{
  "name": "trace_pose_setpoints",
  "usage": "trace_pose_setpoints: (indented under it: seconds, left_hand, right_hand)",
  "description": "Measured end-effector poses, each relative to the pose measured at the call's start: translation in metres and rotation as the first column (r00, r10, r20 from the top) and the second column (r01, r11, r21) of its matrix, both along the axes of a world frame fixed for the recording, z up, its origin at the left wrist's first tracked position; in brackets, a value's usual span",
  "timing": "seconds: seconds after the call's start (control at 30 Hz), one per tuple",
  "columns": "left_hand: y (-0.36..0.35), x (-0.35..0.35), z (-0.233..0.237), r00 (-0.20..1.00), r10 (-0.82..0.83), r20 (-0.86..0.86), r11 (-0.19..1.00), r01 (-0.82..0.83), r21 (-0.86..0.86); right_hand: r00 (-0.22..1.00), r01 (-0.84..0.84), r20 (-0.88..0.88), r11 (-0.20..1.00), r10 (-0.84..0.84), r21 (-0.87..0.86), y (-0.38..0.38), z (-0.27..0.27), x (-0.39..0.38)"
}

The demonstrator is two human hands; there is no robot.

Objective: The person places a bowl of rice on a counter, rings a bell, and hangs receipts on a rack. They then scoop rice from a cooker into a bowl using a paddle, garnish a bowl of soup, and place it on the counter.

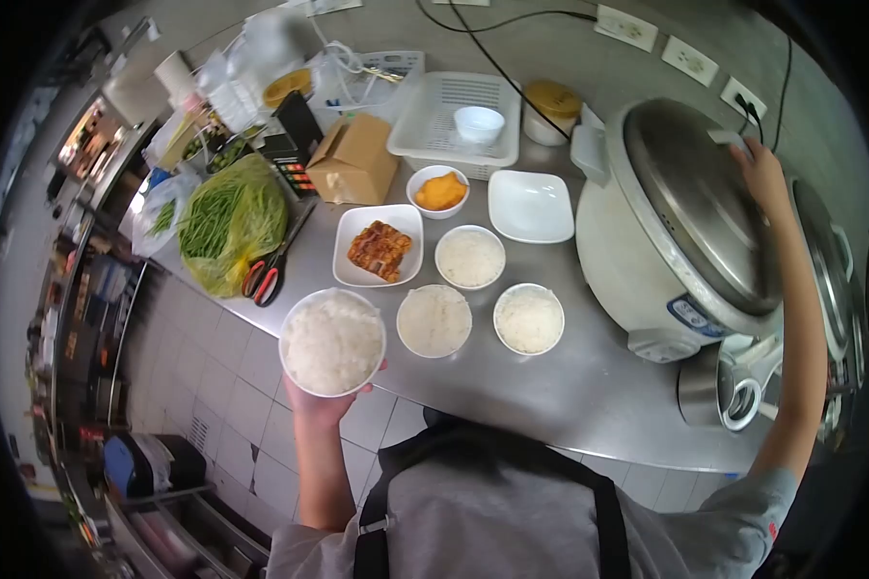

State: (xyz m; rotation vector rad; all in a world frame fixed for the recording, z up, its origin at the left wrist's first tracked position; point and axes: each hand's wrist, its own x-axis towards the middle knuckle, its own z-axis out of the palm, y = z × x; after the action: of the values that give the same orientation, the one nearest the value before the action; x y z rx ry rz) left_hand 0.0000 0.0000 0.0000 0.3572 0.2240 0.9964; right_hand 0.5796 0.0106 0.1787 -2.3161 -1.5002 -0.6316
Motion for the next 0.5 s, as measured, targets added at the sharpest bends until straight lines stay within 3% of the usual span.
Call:
trace_pose_setpoints:
  seconds: [0.17, 0.23, 0.3, 0.33, 0.4, 0.43, 0.47, 0.5]
  left_hand:
    - [-0.008, -0.003, -0.007, 0.995, 0.053, -0.08, 0.995, -0.06, -0.082]
    - [-0.018, 0.004, -0.01, 0.996, 0.082, -0.031, 0.988, -0.086, -0.128]
    - [-0.023, 0.012, -0.011, 0.988, 0.153, 0.033, 0.98, -0.148, -0.134]
    - [-0.029, 0.013, -0.014, 0.985, 0.155, 0.078, 0.98, -0.143, -0.138]
    - [-0.047, 0.0, -0.02, 0.969, 0.219, 0.109, 0.968, -0.202, -0.152]
    - [-0.053, -0.008, -0.025, 0.976, 0.211, 0.058, 0.965, -0.198, -0.174]
    - [-0.056, -0.015, -0.028, 0.982, 0.188, 0.015, 0.964, -0.182, -0.193]
    - [-0.061, -0.024, -0.027, 0.976, 0.216, 0.019, 0.958, -0.208, -0.197]
  right_hand:
    - [0.999, 0.014, 0.046, 1.0, -0.014, -0.005, 0.002, -0.009, 0.005]
    - [0.996, -0.085, -0.007, 0.992, 0.086, 0.092, 0.001, -0.012, 0.008]
    - [0.966, -0.106, -0.213, 0.979, 0.143, 0.175, 0.001, -0.013, 0.014]
    - [0.907, -0.223, -0.278, 0.922, 0.315, 0.317, 0.006, -0.021, 0.045]
    - [0.884, -0.311, -0.247, 0.895, 0.396, 0.319, 0.001, -0.025, 0.117]
    - [0.766, -0.259, -0.428, 0.84, 0.48, 0.477, -0.019, -0.007, 0.041]
    - [0.779, -0.126, -0.457, 0.821, 0.43, 0.557, -0.035, 0.005, -0.027]
    - [0.9, -0.312, -0.159, 0.856, 0.405, 0.413, -0.057, 0.006, -0.025]
